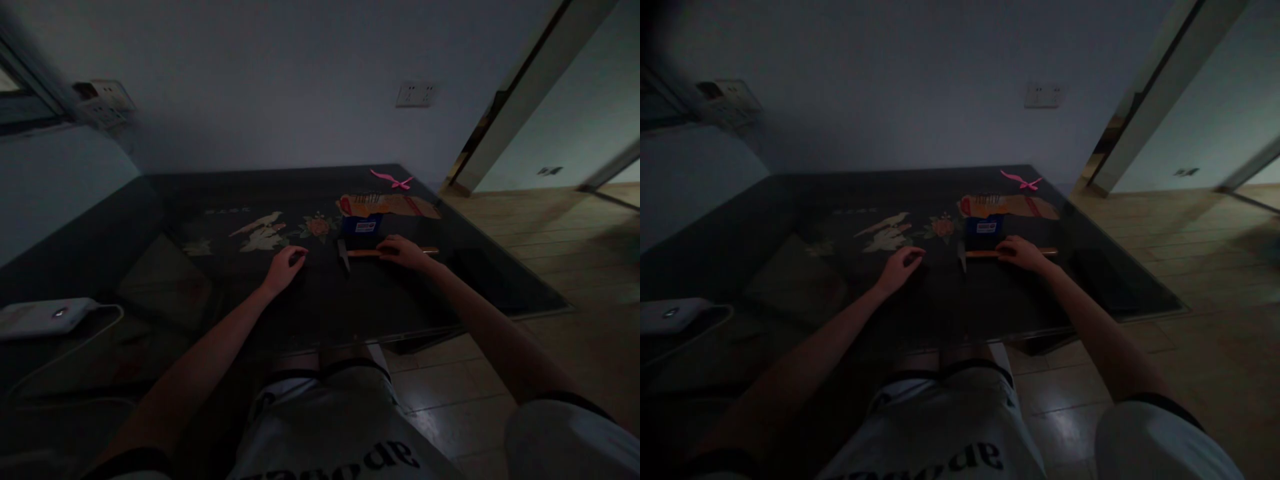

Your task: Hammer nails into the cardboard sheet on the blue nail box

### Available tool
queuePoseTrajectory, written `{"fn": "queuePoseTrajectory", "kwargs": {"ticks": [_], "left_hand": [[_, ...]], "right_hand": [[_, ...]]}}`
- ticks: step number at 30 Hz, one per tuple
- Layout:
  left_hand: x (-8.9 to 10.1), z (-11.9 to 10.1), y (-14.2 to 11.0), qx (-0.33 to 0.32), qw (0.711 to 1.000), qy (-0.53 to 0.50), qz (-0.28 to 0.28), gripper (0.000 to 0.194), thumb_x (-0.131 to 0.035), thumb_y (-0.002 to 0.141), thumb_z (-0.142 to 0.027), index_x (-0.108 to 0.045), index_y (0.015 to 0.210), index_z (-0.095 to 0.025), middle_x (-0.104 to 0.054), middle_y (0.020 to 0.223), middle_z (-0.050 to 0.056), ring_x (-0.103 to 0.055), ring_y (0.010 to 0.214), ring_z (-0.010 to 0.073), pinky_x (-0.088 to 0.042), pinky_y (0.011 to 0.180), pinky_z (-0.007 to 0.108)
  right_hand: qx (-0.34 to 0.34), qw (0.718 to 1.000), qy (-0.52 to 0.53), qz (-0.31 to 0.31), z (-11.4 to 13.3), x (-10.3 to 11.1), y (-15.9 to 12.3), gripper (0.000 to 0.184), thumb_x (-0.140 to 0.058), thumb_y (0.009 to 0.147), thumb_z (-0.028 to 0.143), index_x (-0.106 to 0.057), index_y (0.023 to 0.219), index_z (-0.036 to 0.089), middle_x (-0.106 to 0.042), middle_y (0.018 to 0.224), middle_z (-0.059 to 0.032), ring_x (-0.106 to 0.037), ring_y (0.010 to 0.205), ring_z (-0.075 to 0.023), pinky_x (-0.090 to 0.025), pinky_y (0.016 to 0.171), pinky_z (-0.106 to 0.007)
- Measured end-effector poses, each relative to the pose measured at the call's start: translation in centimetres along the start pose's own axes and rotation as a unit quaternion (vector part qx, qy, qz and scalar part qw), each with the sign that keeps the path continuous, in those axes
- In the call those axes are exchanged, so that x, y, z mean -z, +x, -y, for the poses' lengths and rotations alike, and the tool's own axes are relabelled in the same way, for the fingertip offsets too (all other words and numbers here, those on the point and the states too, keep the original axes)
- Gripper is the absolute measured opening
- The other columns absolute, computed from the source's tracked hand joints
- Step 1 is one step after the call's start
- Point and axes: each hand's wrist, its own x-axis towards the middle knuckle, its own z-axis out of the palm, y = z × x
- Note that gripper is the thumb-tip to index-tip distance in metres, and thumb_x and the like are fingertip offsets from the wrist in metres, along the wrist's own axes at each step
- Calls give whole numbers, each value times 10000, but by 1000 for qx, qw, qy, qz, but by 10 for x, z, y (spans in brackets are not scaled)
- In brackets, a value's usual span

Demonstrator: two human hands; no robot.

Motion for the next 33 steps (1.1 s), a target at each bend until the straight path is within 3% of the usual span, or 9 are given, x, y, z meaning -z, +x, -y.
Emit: {"fn": "queuePoseTrajectory", "kwargs": {"ticks": [16, 22, 25, 29, 33], "left_hand": [[2, -8, 0, -12, 999, 29, 11, 166, -510, 811, -201, -604, 945, -173, -631, 955, 32, -580, 857, 149, -454, 814, 307], [3, -11, 0, -16, 999, 35, 11, 152, -515, 809, -190, -606, 929, -172, -631, 943, 30, -576, 867, 147, -455, 806, 300], [3, -10, -1, -23, 999, 34, 10, 151, -517, 809, -183, -603, 932, -173, -627, 937, 30, -573, 876, 143, -453, 809, 297], [2, -10, -1, -31, 999, 33, 13, 153, -505, 815, -177, -600, 935, -175, -623, 932, 29, -573, 861, 136, -456, 797, 290], [1, -12, -1, -39, 999, 22, 15, 151, -496, 818, -178, -605, 922, -170, -619, 910, 33, -578, 845, 133, -465, 767, 274]], "right_hand": [[27, 999, 27, -15, -7, -1, 5, 336, -563, 777, 378, -630, 1027, 163, -616, 950, -102, -554, 876, -232, -432, 777, -356], [31, 998, 44, -46, 1, 11, 1, 338, -620, 735, 358, -647, 1034, 204, -635, 919, -74, -585, 822, -224, -460, 738, -354], [20, 992, 51, -111, 18, 19, -9, 290, -592, 770, 317, -641, 1031, 201, -630, 930, -82, -576, 859, -240, -448, 768, -389], [25, 978, 78, -193, 61, 24, -19, 194, -521, 832, 241, -633, 982, 190, -623, 888, -81, -563, 867, -228, -442, 778, -383], [78, 971, 121, -191, 118, 18, -4, 178, -481, 864, 210, -621, 967, 174, -623, 871, -70, -576, 824, -183, -467, 724, -313]]}}
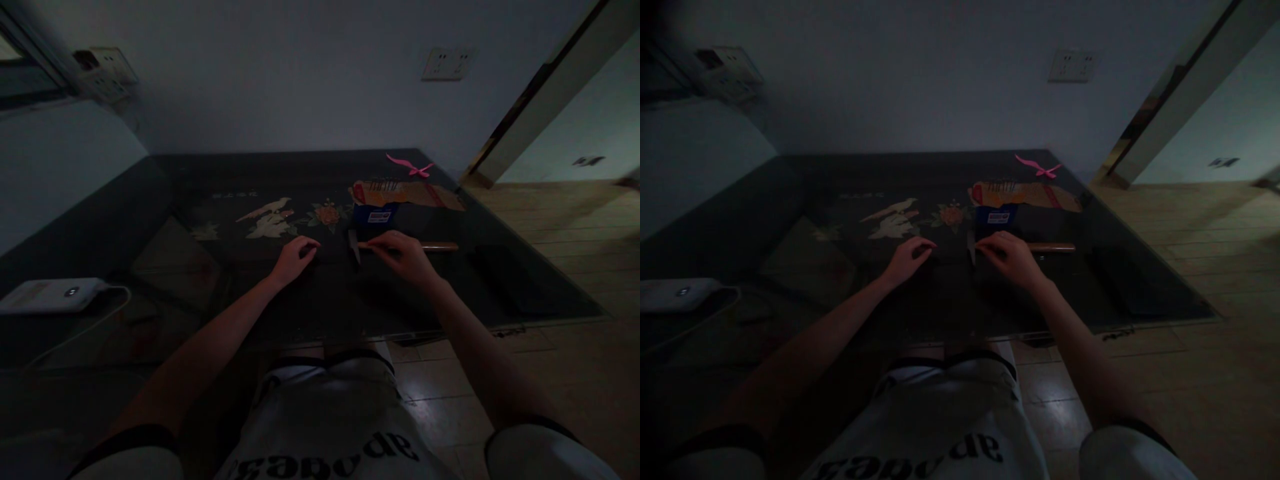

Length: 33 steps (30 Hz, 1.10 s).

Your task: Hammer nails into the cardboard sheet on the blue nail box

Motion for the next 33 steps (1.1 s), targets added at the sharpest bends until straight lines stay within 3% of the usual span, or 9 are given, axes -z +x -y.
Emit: {"fn": "queuePoseTrajectory", "kwargs": {"ticks": [5, 11, 16, 22, 33], "left_hand": [[-4, 2, -1, -25, 999, -17, 42, 170, -512, 785, -153, -610, 925, -149, -630, 907, 44, -595, 809, 140, -480, 735, 269], [-6, 10, -2, 11, 996, 29, 85, 252, -520, 646, -29, -615, 867, -103, -659, 839, 60, -617, 776, 176, -486, 695, 274], [-6, -1, -6, -51, 985, 79, 142, 211, -557, 679, -97, -618, 880, -107, -660, 879, 78, -612, 817, 189, -478, 724, 286], [-6, -15, -12, -98, 959, 136, 228, 157, -581, 715, -172, -644, 855, -141, -673, 855, 61, -615, 812, 183, -471, 732, 275], [-5, -20, -12, -94, 955, 151, 238, 157, -579, 716, -169, -653, 851, -141, -678, 885, 77, -617, 847, 202, -472, 754, 294]], "right_hand": [[55, 996, 49, 44, 40, -52, 41, 251, -498, 849, 202, -584, 1083, 172, -597, 1003, -86, -528, 982, -200, -437, 847, -353], [83, 988, 96, 90, 41, -89, 60, 430, -534, 795, 139, -501, 1222, 179, -516, 1184, -106, -467, 1112, -206, -404, 923, -364], [65, 984, 127, 104, 30, -95, 51, 573, -479, 739, 10, -426, 1284, 180, -507, 1214, -105, -484, 1123, -190, -393, 944, -368], [57, 978, 142, 143, 34, -98, 44, 578, -475, 665, -49, -509, 1208, 147, -581, 1152, -114, -529, 1084, -205, -424, 904, -366], [34, 975, 158, 151, 38, -96, 42, 573, -455, 649, -66, -535, 1178, 142, -609, 1134, -110, -545, 1065, -202, -411, 910, -365]]}}
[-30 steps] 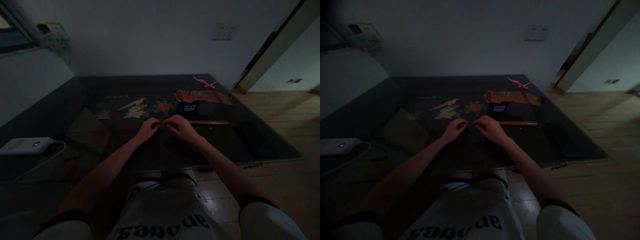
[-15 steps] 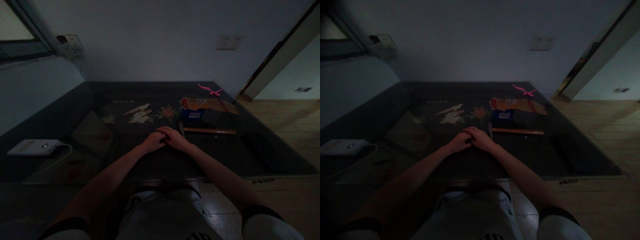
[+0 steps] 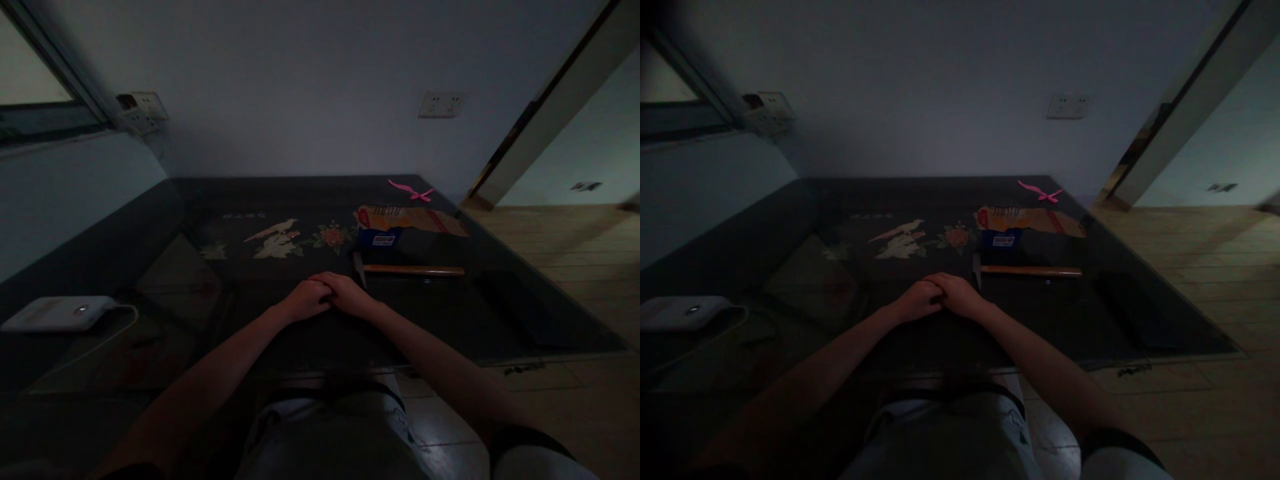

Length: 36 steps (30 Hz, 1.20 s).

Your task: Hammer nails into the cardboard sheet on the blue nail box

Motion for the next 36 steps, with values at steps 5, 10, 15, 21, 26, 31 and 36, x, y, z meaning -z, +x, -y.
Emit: {"fn": "queuePoseTrajectory", "kwargs": {"ticks": [5, 10, 15, 21, 26, 31, 36], "left_hand": [[-2, 1, 0, 0, 1000, -14, -6, 145, -571, 714, -164, -650, 833, -142, -674, 878, 79, -614, 839, 203, -472, 747, 297], [-2, 1, 1, 11, 1000, -12, -2, 140, -568, 710, -152, -646, 827, -143, -674, 871, 75, -614, 833, 197, -470, 747, 293], [-2, 1, 1, 1, 1000, -16, -3, 136, -567, 709, -141, -646, 819, -133, -671, 872, 79, -613, 828, 191, -465, 749, 282], [-4, 3, -1, 3, 1000, -19, -7, 144, -564, 719, -156, -647, 835, -136, -671, 880, 74, -613, 850, 193, -462, 754, 279], [-3, 2, 0, 5, 1000, -20, -11, 152, -569, 715, -158, -644, 846, -139, -670, 892, 74, -612, 849, 192, -463, 755, 281], [-3, 1, 0, 7, 1000, -16, -6, 148, -576, 707, -151, -640, 840, -149, -670, 889, 64, -612, 851, 188, -462, 746, 272], [-4, 2, 1, 13, 1000, -15, -10, 128, -574, 708, -148, -641, 817, -144, -669, 871, 65, -610, 825, 181, -462, 729, 265]], "right_hand": [[-2, 1000, 6, 1, -2, -1, 0, 561, -451, 655, -59, -535, 1180, 120, -606, 1141, -124, -546, 1060, -201, -406, 917, -358], [-6, 1000, 6, -3, -2, -2, 0, 549, -448, 666, -52, -538, 1174, 136, -609, 1141, -117, -548, 1065, -198, -412, 912, -359], [-5, 1000, 8, -8, -3, -3, 1, 543, -458, 663, -48, -544, 1166, 137, -615, 1126, -117, -556, 1053, -201, -415, 909, -365], [-4, 1000, 13, -8, -1, -2, 1, 541, -456, 661, -53, -555, 1151, 152, -618, 1123, -104, -552, 1062, -201, -416, 914, -360], [-7, 1000, 15, -7, 0, -1, 1, 563, -458, 652, -61, -557, 1157, 168, -623, 1121, -98, -561, 1054, -206, -423, 908, -370], [-13, 1000, 17, -5, 1, 0, 2, 566, -464, 652, -62, -561, 1156, 176, -625, 1127, -96, -565, 1051, -205, -423, 910, -369], [-22, 1000, 12, -1, 5, 3, 2, 564, -456, 649, -59, -563, 1155, 165, -625, 1123, -99, -561, 1057, -203, -425, 904, -356]]}}
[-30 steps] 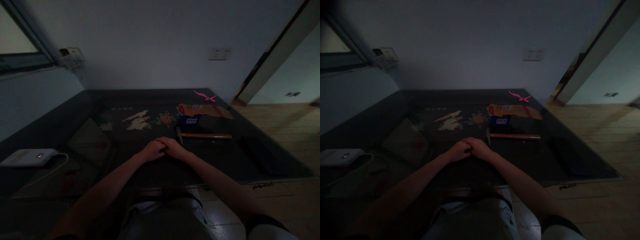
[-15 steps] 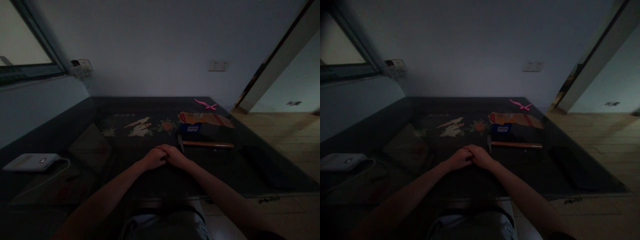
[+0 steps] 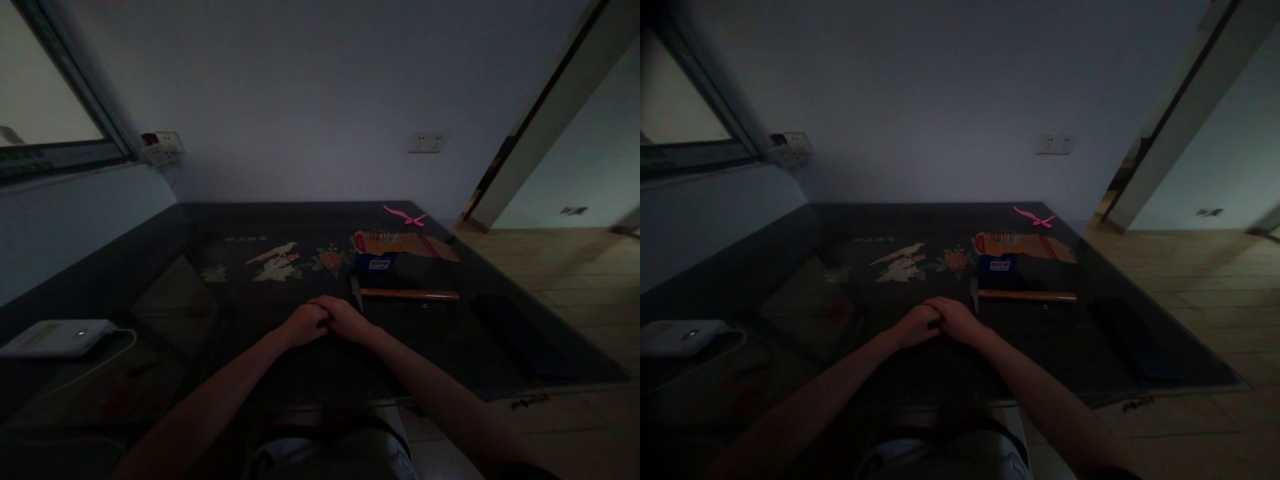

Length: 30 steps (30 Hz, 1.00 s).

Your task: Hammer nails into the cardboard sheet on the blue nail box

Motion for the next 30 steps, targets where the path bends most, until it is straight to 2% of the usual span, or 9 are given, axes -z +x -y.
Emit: {"fn": "queuePoseTrajectory", "kwargs": {"ticks": [6, 30], "left_hand": [[1, 0, 0, -8, 1000, -6, 9, 167, -562, 720, -157, -643, 865, -145, -671, 917, 75, -610, 872, 194, -456, 770, 286], [3, -2, -1, -1, 1000, -8, 15, 140, -571, 713, -153, -651, 828, -143, -672, 883, 71, -609, 848, 196, -459, 749, 280]], "right_hand": [[-6, 1000, -10, 0, -2, -2, 1, 547, -448, 656, -52, -569, 1147, 158, -628, 1120, -102, -562, 1055, -199, -422, 911, -349], [4, 1000, -6, 1, -6, -5, -1, 555, -452, 658, -48, -543, 1179, 117, -608, 1155, -127, -545, 1082, -205, -403, 937, -355]]}}
